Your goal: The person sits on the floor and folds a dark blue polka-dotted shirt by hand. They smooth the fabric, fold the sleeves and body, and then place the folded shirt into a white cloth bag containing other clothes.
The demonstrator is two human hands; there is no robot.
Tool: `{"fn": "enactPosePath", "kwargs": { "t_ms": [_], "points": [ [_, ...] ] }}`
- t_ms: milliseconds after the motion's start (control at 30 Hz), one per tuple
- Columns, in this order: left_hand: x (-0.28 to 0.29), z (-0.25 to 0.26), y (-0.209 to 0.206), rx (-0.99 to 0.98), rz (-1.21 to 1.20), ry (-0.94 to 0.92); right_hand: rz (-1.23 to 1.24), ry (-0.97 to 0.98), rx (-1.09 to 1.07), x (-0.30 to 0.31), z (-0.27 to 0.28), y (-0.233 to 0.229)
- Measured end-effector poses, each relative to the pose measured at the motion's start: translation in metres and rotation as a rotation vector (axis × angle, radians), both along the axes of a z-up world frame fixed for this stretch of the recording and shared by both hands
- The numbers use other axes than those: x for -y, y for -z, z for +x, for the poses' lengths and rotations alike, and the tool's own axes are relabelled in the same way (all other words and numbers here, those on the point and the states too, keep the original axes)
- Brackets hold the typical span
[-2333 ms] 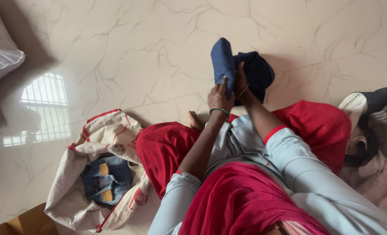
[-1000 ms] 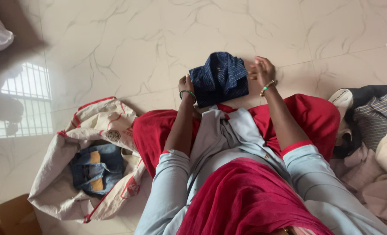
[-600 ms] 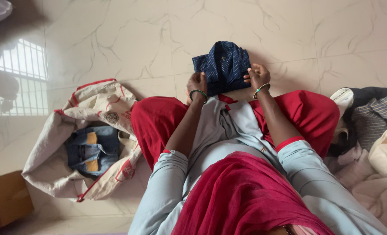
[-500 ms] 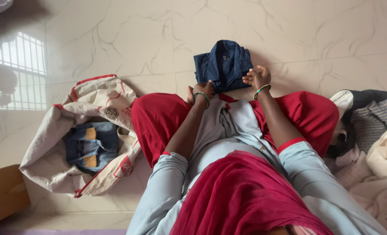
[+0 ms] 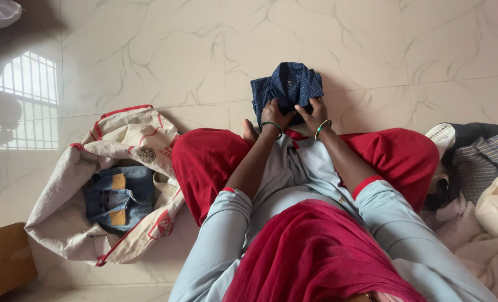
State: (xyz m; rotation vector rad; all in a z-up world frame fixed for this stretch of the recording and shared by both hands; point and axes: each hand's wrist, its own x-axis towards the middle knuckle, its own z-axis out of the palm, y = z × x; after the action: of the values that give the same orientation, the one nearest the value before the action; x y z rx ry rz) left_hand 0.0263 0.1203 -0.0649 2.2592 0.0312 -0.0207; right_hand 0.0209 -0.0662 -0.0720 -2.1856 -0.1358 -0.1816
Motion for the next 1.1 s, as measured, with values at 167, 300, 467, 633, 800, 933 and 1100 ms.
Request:
{"fn": "enactPosePath", "kwargs": {
  "t_ms": [167, 300, 467, 633, 800, 933, 1100],
  "points": [
    [0.013, 0.024, 0.025, -0.21, -0.311, -0.231, -0.224, -0.063, 0.013, -0.004, -0.004, 0.004],
    [0.01, 0.026, 0.038, -0.209, -0.491, -0.348, -0.305, -0.09, 0.043, -0.007, -0.01, 0.009],
    [0.008, 0.025, 0.056, -0.439, -0.706, -0.286, -0.486, -0.204, 0.013, -0.015, -0.02, -0.008],
    [0.008, 0.03, 0.077, -0.487, -1.134, -0.155, -0.534, -0.245, 0.016, -0.016, -0.025, -0.001],
    [0.007, 0.033, 0.066, -0.496, -1.206, -0.083, -0.647, -0.383, -0.058, -0.012, -0.028, 0.02],
    [0.024, 0.031, 0.052, -0.379, -1.155, -0.156, -0.776, -0.409, -0.339, -0.032, -0.026, 0.012],
    [0.046, 0.018, 0.035, -0.209, -1.041, -0.304, -0.907, -0.421, -0.711, -0.052, 0.005, -0.043]
  ]
}}
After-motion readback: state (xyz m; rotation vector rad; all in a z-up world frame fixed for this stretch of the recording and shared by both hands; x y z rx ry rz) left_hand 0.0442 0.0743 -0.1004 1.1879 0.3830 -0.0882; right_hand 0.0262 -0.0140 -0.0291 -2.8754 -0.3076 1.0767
